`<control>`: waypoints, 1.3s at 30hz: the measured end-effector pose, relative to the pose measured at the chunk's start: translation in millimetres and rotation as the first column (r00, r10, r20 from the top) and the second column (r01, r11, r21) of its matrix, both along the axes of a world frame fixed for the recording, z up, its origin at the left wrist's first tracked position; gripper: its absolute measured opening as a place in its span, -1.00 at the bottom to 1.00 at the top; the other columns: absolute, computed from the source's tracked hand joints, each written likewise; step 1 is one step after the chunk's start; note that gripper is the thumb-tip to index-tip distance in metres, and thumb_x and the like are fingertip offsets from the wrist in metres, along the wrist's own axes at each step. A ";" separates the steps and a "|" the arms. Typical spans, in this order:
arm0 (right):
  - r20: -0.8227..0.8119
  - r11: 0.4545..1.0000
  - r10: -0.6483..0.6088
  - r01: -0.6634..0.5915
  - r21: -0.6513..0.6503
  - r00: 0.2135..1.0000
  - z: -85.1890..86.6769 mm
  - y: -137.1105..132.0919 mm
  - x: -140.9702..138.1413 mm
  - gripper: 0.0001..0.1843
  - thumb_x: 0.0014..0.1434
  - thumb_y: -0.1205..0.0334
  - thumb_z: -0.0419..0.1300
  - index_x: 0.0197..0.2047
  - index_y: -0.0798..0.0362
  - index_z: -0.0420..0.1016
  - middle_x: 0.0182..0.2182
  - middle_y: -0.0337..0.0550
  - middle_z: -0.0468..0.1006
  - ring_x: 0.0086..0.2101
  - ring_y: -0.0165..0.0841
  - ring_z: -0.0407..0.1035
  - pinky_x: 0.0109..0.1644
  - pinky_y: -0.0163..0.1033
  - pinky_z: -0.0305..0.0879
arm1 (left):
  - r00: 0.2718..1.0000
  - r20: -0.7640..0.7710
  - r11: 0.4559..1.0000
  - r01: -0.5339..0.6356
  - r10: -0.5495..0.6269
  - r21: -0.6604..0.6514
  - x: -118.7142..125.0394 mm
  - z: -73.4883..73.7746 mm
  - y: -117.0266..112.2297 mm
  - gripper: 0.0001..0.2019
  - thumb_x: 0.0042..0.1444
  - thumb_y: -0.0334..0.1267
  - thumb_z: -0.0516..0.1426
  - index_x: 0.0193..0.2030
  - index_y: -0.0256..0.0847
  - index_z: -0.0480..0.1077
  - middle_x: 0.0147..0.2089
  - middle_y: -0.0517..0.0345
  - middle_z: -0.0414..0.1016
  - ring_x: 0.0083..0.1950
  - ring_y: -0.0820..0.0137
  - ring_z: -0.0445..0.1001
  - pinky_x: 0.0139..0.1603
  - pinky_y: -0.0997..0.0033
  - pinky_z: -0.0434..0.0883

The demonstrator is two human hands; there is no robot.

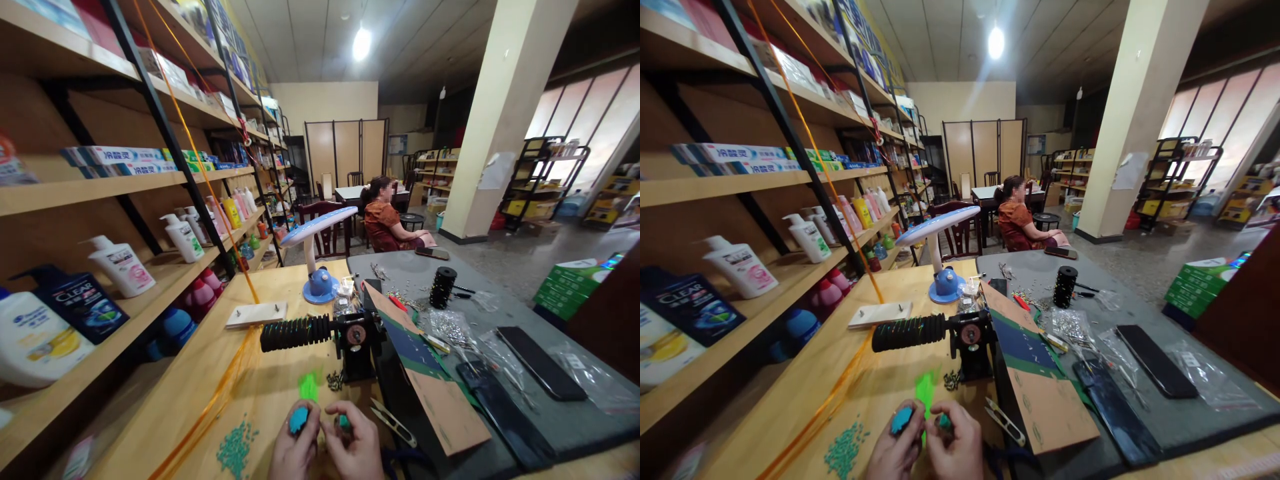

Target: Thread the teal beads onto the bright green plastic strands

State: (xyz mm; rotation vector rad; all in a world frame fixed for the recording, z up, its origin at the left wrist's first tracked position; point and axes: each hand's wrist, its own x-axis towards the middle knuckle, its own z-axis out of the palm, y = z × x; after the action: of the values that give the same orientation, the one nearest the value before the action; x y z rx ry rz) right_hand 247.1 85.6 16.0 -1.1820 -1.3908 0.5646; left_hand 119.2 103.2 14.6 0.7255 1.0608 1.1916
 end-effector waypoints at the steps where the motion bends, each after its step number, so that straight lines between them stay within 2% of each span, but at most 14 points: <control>1: -0.013 1.000 -0.020 0.020 -0.002 1.000 0.1 -0.1 -0.9 -0.78 0.22 0.10 0.20 -0.27 0.09 0.56 -0.53 -0.20 0.50 -0.59 -0.46 0.30 -0.51 -0.44 0.21 | 1.000 -0.010 1.000 -0.010 0.010 0.001 0.5 0.1 0.1 -0.41 -0.26 0.17 0.44 -0.26 -0.22 0.39 -0.51 0.33 0.19 -0.56 0.63 0.03 -0.57 0.64 0.02; 8: -0.086 0.998 -0.066 0.064 -0.026 0.994 6.9 -1.6 -9.6 -0.71 0.24 0.07 0.16 -0.38 0.08 0.53 -0.53 -0.19 0.46 -0.53 -0.43 0.30 -0.42 -0.41 0.20 | 0.999 -0.032 1.000 -0.002 0.002 0.009 3.2 0.9 0.6 -0.37 -0.28 0.20 0.44 -0.26 -0.24 0.37 -0.53 0.36 0.14 -0.58 0.64 0.01 -0.59 0.64 -0.02; 13: -0.101 0.996 -0.075 0.070 -0.050 0.992 -0.3 -2.3 -12.7 -0.72 0.23 0.09 0.14 -0.40 0.09 0.49 -0.56 -0.22 0.42 -0.55 -0.45 0.25 -0.44 -0.40 0.14 | 1.000 -0.010 1.000 -0.001 0.001 0.000 3.0 4.6 -1.1 -0.38 -0.28 0.18 0.44 -0.27 -0.23 0.36 -0.53 0.35 0.15 -0.57 0.63 0.03 -0.58 0.65 0.02; 17: -0.014 0.999 -0.028 0.027 -0.038 1.000 -7.1 -0.2 -2.4 -0.77 0.23 0.15 0.12 -0.38 0.09 0.47 -0.54 -0.23 0.42 -0.54 -0.43 0.30 -0.45 -0.41 0.15 | 1.000 0.019 1.000 0.024 -0.024 0.010 4.7 13.0 -1.5 -0.43 -0.23 0.17 0.43 -0.34 -0.23 0.34 -0.53 0.35 0.15 -0.57 0.65 -0.02 -0.60 0.66 -0.05; 20: 0.181 0.995 -0.014 0.032 -0.095 0.983 -3.0 4.2 20.6 -0.84 0.21 0.26 0.11 -0.36 0.08 0.45 -0.46 -0.18 0.49 -0.43 -0.37 0.39 -0.35 -0.39 0.21 | 0.998 0.046 0.999 0.033 -0.033 -0.010 5.9 23.5 -2.6 -0.43 -0.24 0.15 0.44 -0.34 -0.24 0.35 -0.49 0.30 0.24 -0.57 0.65 -0.01 -0.62 0.66 -0.08; 22: 0.406 0.978 -0.054 0.131 -0.163 0.912 2.6 9.0 41.7 -0.87 0.20 0.30 0.13 -0.33 0.08 0.49 -0.42 -0.13 0.53 -0.38 -0.31 0.41 -0.31 -0.33 0.20 | 0.998 0.053 0.999 0.027 -0.025 -0.039 3.3 34.4 -4.6 -0.40 -0.32 0.16 0.47 -0.35 -0.25 0.37 -0.47 0.26 0.28 -0.53 0.62 0.07 -0.63 0.67 -0.06; 23: 0.524 0.970 -0.036 0.156 -0.187 0.851 5.3 11.9 52.5 -0.86 0.20 0.34 0.12 -0.27 0.08 0.53 -0.36 -0.09 0.56 -0.31 -0.26 0.43 -0.26 -0.30 0.21 | 0.999 0.046 0.998 -0.005 0.008 -0.064 0.0 41.0 -5.9 -0.37 -0.39 0.17 0.48 -0.35 -0.25 0.38 -0.46 0.24 0.30 -0.51 0.60 0.11 -0.64 0.67 -0.04; 26: 0.773 0.922 0.032 0.280 -0.268 0.634 10.8 21.7 80.4 -0.75 0.17 0.42 0.14 -0.14 0.12 0.60 -0.19 0.06 0.58 -0.11 -0.11 0.43 -0.10 -0.19 0.25 | 0.999 0.014 0.999 -0.030 0.031 -0.044 -19.5 62.6 -11.2 -0.40 -0.35 0.15 0.48 -0.37 -0.28 0.40 -0.43 0.20 0.31 -0.46 0.56 0.17 -0.64 0.69 -0.04; 29: 0.875 0.904 0.113 0.318 -0.288 0.470 10.8 29.0 97.7 -0.66 0.20 0.46 0.09 -0.03 0.15 0.59 -0.12 0.11 0.56 -0.06 -0.09 0.41 -0.05 -0.15 0.26 | 0.996 -0.032 0.996 -0.085 0.085 -0.008 -49.8 78.6 -20.3 -0.45 -0.28 0.10 0.47 -0.35 -0.28 0.40 -0.37 0.19 0.32 -0.44 0.57 0.17 -0.62 0.69 -0.03; 32: 0.906 0.913 0.139 0.303 -0.274 0.401 8.6 28.5 107.2 -0.66 0.22 0.47 0.06 -0.03 0.18 0.58 -0.12 0.11 0.55 -0.08 -0.05 0.40 -0.06 -0.08 0.28 | 0.988 -0.086 0.992 -0.125 0.127 0.018 -80.2 82.7 -36.4 -0.50 -0.15 0.11 0.42 -0.35 -0.27 0.39 -0.39 0.22 0.28 -0.45 0.59 0.11 -0.60 0.69 -0.03; 34: 0.917 0.947 0.063 0.267 -0.180 0.394 8.3 22.0 107.0 -0.70 0.21 0.45 0.09 -0.05 0.20 0.58 -0.14 0.11 0.55 -0.09 -0.02 0.38 -0.03 -0.02 0.28 | 0.982 -0.115 0.989 -0.148 0.149 0.016 -96.3 78.6 -50.2 -0.50 -0.12 0.12 0.40 -0.36 -0.27 0.37 -0.39 0.23 0.27 -0.44 0.58 0.11 -0.58 0.69 -0.01; 36: 0.895 0.986 -0.060 0.165 -0.015 0.441 9.7 9.8 96.4 -0.71 0.20 0.43 0.12 -0.03 0.20 0.55 -0.13 0.10 0.54 -0.06 -0.02 0.35 0.03 0.02 0.26 | 0.977 -0.141 0.987 -0.163 0.162 0.003 -108.5 70.4 -64.1 -0.52 -0.07 0.11 0.38 -0.35 -0.27 0.36 -0.37 0.22 0.27 -0.43 0.57 0.11 -0.56 0.69 0.03; 37: 0.864 0.994 -0.104 0.076 0.076 0.492 10.9 1.7 86.1 -0.71 0.21 0.42 0.12 -0.02 0.19 0.53 -0.12 0.08 0.54 -0.06 -0.04 0.34 0.05 0.02 0.25 | 0.973 -0.148 0.984 -0.178 0.175 -0.006 -113.2 65.5 -70.5 -0.53 -0.06 0.10 0.38 -0.35 -0.26 0.36 -0.37 0.22 0.27 -0.42 0.57 0.12 -0.56 0.69 0.03; 39: 0.792 0.972 -0.033 -0.165 0.168 0.609 13.5 -17.4 55.6 -0.76 0.27 0.37 0.09 -0.03 0.13 0.50 -0.13 0.02 0.54 -0.10 -0.14 0.34 0.03 -0.07 0.27 | 0.965 -0.141 0.973 -0.228 0.222 -0.027 -119.9 55.9 -81.2 -0.52 -0.08 0.10 0.39 -0.34 -0.26 0.36 -0.37 0.22 0.27 -0.42 0.57 0.13 -0.58 0.69 0.01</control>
State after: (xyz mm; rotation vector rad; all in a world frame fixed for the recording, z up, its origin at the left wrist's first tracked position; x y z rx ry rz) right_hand 302.7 68.2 29.5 -1.2438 -2.2008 -0.1417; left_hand -0.7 22.0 70.6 0.6734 1.3078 1.3221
